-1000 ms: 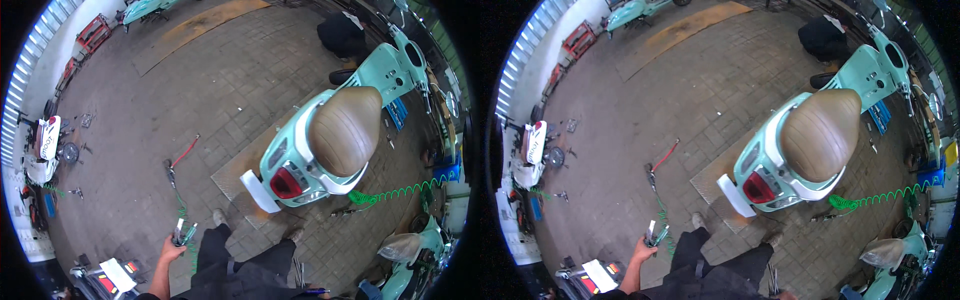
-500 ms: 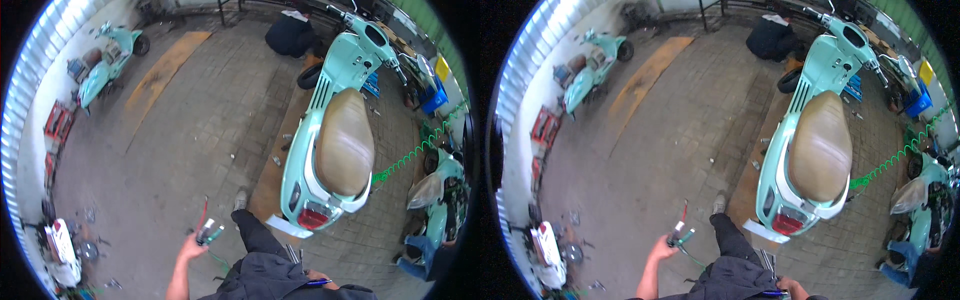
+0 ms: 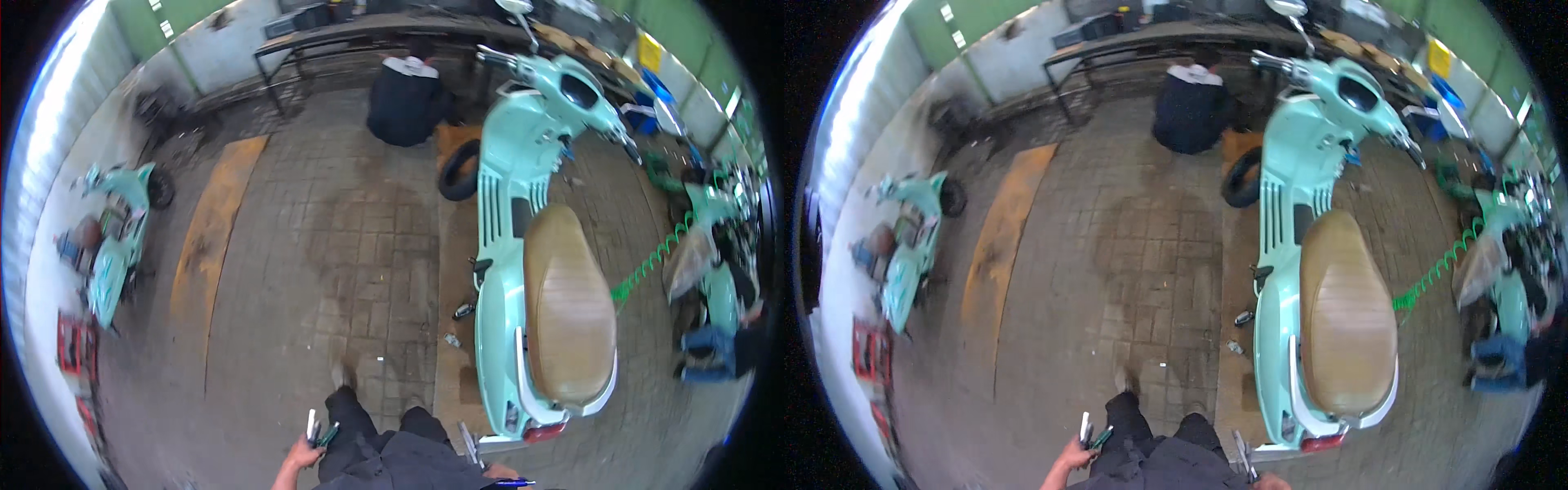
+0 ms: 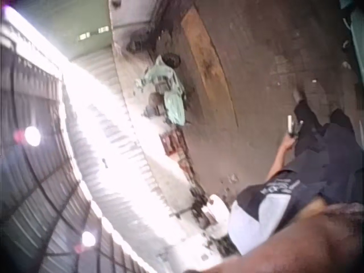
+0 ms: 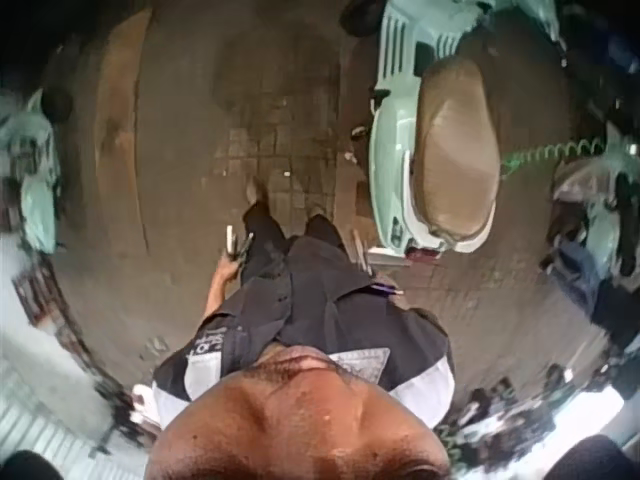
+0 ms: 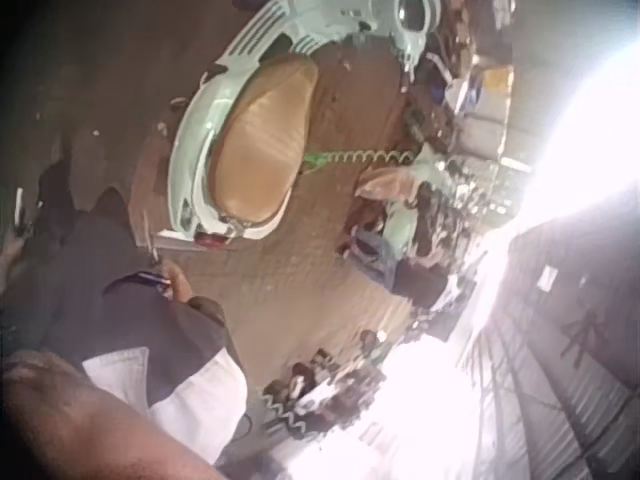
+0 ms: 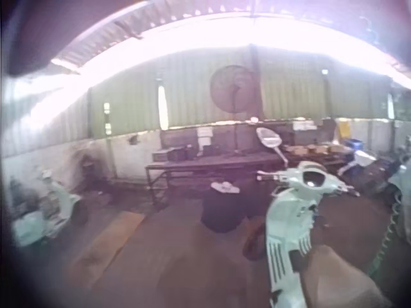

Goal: The person marks a component on the rear wheel assembly of a scooter with a marker, then uses a screwdriver and a socket wrench to work on the fasteners.

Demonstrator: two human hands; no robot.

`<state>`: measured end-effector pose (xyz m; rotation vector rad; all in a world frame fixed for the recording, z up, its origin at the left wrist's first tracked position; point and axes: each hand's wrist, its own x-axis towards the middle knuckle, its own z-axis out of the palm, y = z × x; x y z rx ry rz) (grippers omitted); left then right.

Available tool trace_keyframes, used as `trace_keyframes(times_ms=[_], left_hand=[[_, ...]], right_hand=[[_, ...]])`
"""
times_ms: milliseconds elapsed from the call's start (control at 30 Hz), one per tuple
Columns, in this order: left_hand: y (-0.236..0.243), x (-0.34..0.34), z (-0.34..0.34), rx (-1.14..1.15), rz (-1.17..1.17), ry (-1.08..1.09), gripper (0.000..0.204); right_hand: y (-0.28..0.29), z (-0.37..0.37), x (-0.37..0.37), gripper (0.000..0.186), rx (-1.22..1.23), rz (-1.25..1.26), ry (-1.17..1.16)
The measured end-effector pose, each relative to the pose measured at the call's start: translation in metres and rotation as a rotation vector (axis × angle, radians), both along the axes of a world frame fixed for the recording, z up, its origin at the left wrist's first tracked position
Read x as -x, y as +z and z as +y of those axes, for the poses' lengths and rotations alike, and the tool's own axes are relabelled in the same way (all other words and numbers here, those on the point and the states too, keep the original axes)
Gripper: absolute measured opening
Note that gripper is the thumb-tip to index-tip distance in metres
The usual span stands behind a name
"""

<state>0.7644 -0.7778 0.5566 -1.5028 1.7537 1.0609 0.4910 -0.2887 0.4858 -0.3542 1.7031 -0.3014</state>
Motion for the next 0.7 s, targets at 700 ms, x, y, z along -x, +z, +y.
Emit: trace_keyframes(times_ms=[700], left_hand=[[0.07,0.455,-0.181,-0.794,-0.178,-1.509,0.081]], right_hand=[[0.028,-0.336,-0.176,0.063,-0.3,-0.096,-1.63]])
